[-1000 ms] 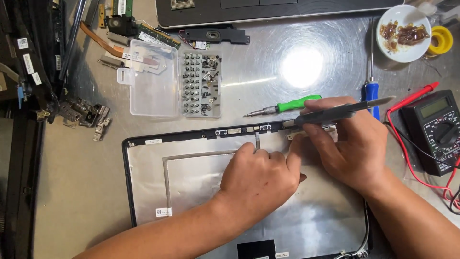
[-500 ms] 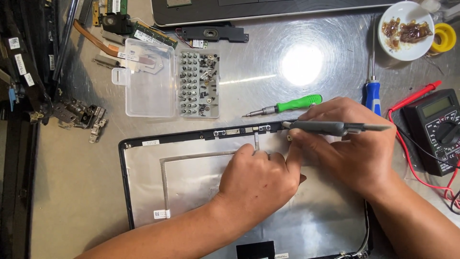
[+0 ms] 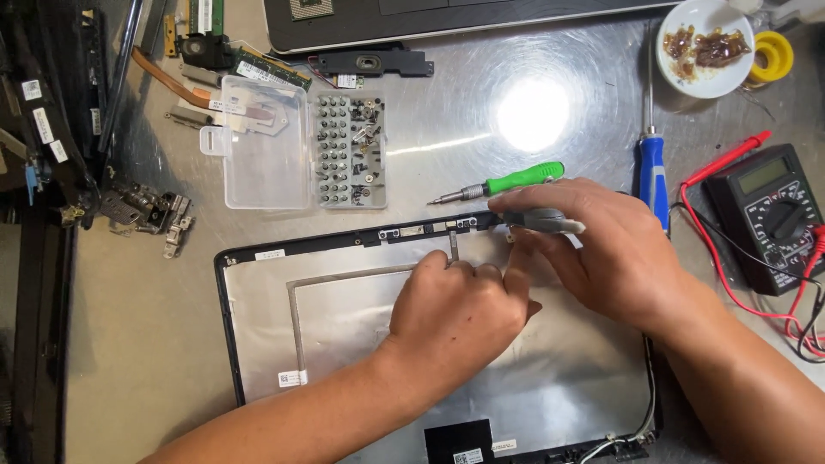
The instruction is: Disassembling a laptop to remove the screen panel, including unscrewing hinges and managing internal cables.
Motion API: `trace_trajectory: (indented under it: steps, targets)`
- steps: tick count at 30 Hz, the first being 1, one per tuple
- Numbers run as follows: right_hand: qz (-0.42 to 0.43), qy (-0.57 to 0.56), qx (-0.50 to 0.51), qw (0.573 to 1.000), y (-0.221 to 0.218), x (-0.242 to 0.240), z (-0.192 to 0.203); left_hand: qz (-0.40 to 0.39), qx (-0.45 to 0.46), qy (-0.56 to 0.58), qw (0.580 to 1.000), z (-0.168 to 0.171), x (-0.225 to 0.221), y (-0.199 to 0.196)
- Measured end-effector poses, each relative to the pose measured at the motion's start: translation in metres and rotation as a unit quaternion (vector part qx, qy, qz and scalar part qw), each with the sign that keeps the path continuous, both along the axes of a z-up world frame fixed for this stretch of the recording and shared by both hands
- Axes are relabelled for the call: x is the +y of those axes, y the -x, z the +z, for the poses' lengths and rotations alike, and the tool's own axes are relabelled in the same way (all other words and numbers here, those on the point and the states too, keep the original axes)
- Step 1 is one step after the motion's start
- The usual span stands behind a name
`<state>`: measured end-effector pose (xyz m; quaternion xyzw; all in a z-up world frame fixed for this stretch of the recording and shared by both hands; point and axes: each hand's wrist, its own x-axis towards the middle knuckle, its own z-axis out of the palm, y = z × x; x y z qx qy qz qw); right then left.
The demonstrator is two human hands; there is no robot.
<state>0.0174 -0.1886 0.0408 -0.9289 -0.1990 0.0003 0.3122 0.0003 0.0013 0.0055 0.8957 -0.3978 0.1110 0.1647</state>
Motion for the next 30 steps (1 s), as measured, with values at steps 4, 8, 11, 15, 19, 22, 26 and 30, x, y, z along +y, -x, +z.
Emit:
trace_trajectory:
  steps: [4, 8, 11, 15, 19, 22, 26, 30]
  targets:
    - [-0.092, -0.194, -0.103, 0.971, 0.003, -0.025, 0.011, -0.033, -0.022, -0.131, 0.991, 0.000, 0.003, 0.000]
    - [-0.155, -0.184, -0.121, 0.963, 0.012, -0.064, 0.016, -0.009, -0.052, -0.104, 0.993, 0.001, 0.004, -0.001]
    - [-0.186, -0.060, -0.068, 0.978, 0.022, -0.068, 0.023, -0.012, -0.059, -0.112, 0.992, 0.006, 0.004, -0.003]
    - [-0.216, -0.021, -0.045, 0.975, 0.029, -0.068, 0.018, -0.011, -0.063, -0.127, 0.990, 0.006, 0.004, -0.003]
    - [-0.210, -0.010, -0.052, 0.976, 0.025, -0.068, 0.019, -0.023, -0.061, -0.137, 0.988, 0.010, 0.004, -0.004]
    - [-0.207, 0.007, -0.022, 0.978, 0.020, -0.066, 0.024, -0.015, -0.070, -0.127, 0.989, 0.010, 0.004, -0.005]
    - [-0.189, 0.014, 0.009, 0.982, 0.015, -0.068, 0.022, -0.018, -0.062, -0.126, 0.990, 0.012, 0.004, -0.006]
    - [-0.195, 0.024, 0.026, 0.980, 0.013, -0.067, 0.023, -0.016, -0.063, -0.119, 0.991, 0.014, 0.005, -0.007]
